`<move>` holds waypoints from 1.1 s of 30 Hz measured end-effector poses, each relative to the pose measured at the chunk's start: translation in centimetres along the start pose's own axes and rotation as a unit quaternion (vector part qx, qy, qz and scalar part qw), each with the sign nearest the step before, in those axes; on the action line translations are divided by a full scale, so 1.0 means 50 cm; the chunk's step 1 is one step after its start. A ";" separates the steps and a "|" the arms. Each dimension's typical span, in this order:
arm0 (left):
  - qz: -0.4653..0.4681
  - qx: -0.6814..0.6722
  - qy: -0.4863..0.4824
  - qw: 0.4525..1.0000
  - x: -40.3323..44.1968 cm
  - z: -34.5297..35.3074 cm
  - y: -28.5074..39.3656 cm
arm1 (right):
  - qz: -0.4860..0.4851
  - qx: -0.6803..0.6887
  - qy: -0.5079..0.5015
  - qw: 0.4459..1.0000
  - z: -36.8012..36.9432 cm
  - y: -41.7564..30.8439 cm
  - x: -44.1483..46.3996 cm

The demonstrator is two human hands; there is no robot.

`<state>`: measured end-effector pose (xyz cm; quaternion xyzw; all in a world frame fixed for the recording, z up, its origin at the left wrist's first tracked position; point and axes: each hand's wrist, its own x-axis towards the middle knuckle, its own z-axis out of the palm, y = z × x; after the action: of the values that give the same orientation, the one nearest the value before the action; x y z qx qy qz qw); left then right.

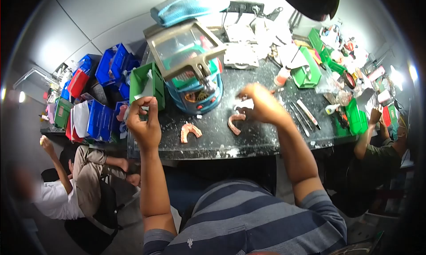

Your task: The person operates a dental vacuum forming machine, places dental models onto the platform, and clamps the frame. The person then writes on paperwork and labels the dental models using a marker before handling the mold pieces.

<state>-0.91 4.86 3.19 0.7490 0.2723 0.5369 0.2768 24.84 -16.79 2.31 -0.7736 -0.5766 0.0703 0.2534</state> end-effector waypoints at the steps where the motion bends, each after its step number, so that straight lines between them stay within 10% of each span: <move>1: 0.005 0.000 0.005 1.000 0.013 0.011 0.001 | 0.009 -0.053 -0.077 0.996 0.021 -0.012 -0.015; 9: 0.083 0.019 -0.006 0.996 0.091 0.122 -0.005 | 0.098 0.065 0.014 0.993 -0.024 -0.029 0.011; 17: 0.157 -0.028 -0.113 0.981 0.134 0.140 0.003 | 0.173 0.490 0.219 0.826 -0.097 -0.005 0.200; 33: 0.111 -0.032 -0.175 0.978 0.121 0.128 0.013 | 0.050 0.559 -0.044 0.827 -0.112 -0.054 0.244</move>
<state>6.94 7.88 5.90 0.8475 0.1177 0.4335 0.2827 28.77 -6.66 10.66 -0.5237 -0.4101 0.4271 0.6125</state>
